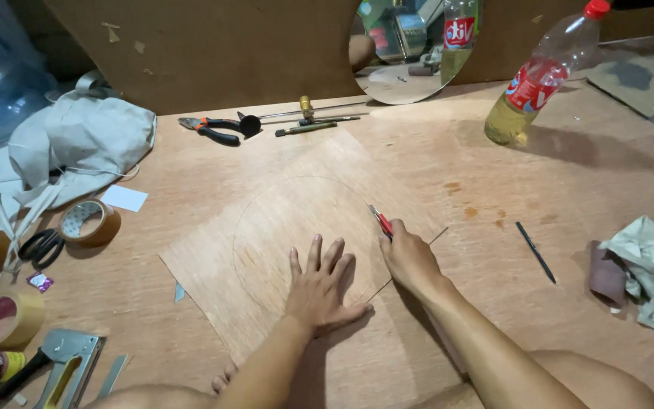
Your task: Tracing a circular outline onto a plywood board using a mirror as a template and scoring the mark with a utility knife.
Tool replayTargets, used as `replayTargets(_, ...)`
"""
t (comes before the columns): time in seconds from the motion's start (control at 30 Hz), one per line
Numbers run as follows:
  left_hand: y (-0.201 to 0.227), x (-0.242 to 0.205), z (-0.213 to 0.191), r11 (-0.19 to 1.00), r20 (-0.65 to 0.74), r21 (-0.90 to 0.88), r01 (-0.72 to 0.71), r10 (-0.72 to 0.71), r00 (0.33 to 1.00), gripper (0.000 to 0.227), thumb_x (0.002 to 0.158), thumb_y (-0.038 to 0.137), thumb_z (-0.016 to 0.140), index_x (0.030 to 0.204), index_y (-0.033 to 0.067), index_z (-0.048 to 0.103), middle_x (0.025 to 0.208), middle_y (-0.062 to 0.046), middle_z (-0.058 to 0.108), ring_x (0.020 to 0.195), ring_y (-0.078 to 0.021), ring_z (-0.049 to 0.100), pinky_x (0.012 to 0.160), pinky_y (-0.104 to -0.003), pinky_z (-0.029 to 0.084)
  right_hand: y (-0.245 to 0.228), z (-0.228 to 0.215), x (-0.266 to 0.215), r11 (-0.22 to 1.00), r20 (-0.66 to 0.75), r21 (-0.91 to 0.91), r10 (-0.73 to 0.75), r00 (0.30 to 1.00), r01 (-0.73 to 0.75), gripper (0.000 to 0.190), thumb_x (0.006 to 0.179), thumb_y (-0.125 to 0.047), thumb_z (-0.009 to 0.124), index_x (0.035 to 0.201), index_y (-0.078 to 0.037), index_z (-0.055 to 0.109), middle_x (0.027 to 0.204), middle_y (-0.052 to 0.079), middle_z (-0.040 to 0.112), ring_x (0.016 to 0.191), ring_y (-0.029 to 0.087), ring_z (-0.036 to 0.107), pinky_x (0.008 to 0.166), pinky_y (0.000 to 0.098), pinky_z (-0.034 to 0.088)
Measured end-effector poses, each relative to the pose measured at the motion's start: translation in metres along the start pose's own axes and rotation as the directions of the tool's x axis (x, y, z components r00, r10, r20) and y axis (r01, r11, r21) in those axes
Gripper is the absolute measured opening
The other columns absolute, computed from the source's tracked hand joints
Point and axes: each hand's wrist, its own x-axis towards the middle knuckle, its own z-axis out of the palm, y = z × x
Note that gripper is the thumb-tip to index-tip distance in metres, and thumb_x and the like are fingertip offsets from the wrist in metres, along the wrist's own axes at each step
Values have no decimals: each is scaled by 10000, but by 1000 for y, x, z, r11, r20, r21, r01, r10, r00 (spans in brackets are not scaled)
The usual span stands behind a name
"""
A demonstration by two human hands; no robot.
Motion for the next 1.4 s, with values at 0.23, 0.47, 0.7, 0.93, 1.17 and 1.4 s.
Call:
replayTargets(0.23, 11, 1, -25, 999, 133, 20, 28, -31, 991, 1099, 871, 889, 536, 1770, 311, 278, 1866, -52, 214, 1728, -466, 72, 1291, -867, 138, 11, -16, 16, 997, -5, 40, -66, 998, 66, 438, 1107, -369, 542, 1367, -27, 623, 1190, 437, 753, 1231, 615, 714, 1032, 700, 567)
replayTargets(0.47, 15, -1, -34, 998, 153, 28, 64, -67, 986, 1090, 877, 890, 490, 1799, 374, 221, 1890, -22, 173, 1744, -416, 61, 1313, -822, 117, 8, -13, 55, 995, 12, -65, -76, 997, 77, 501, 1103, -402, 536, 1424, -25, 610, 1273, 403, 756, 1266, 560, 733, 1072, 649, 591)
replayTargets(0.7, 9, 15, -33, 991, 128, 35, 132, -135, 983, 1095, 887, 894, 468, 1809, 371, 196, 1901, -29, 159, 1748, -408, 62, 1311, -822, 92, -3, -6, 73, 995, 36, -67, -68, 997, 70, 534, 1095, -463, 519, 1416, -46, 614, 1300, 390, 749, 1296, 549, 719, 1092, 639, 586)
replayTargets(0.93, 16, 13, -48, 988, 148, 22, 152, -153, 977, 1081, 884, 885, 450, 1803, 361, 225, 1904, -11, 168, 1753, -384, 67, 1327, -804, 89, -9, -11, 74, 990, 18, -113, -86, 996, 88, 540, 1101, -483, 468, 1383, -50, 629, 1286, 391, 754, 1279, 562, 724, 1091, 643, 583)
replayTargets(1.17, 17, 11, -44, 987, 131, 23, 161, -163, 978, 1080, 876, 880, 472, 1798, 375, 227, 1899, -1, 177, 1751, -374, 75, 1329, -795, 86, -1, -4, 80, 981, 25, -164, -101, 995, 104, 518, 1093, -501, 428, 1322, -73, 611, 1240, 395, 761, 1233, 588, 735, 1054, 652, 597)
replayTargets(1.4, 18, 12, -45, 986, 124, 19, 163, -164, 979, 1062, 898, 869, 472, 1803, 372, 221, 1900, -7, 179, 1752, -371, 72, 1326, -793, 84, 2, 2, 90, 976, 36, -192, -97, 995, 102, 518, 1095, -523, 433, 1294, -72, 594, 1219, 393, 764, 1202, 583, 751, 1028, 658, 611)
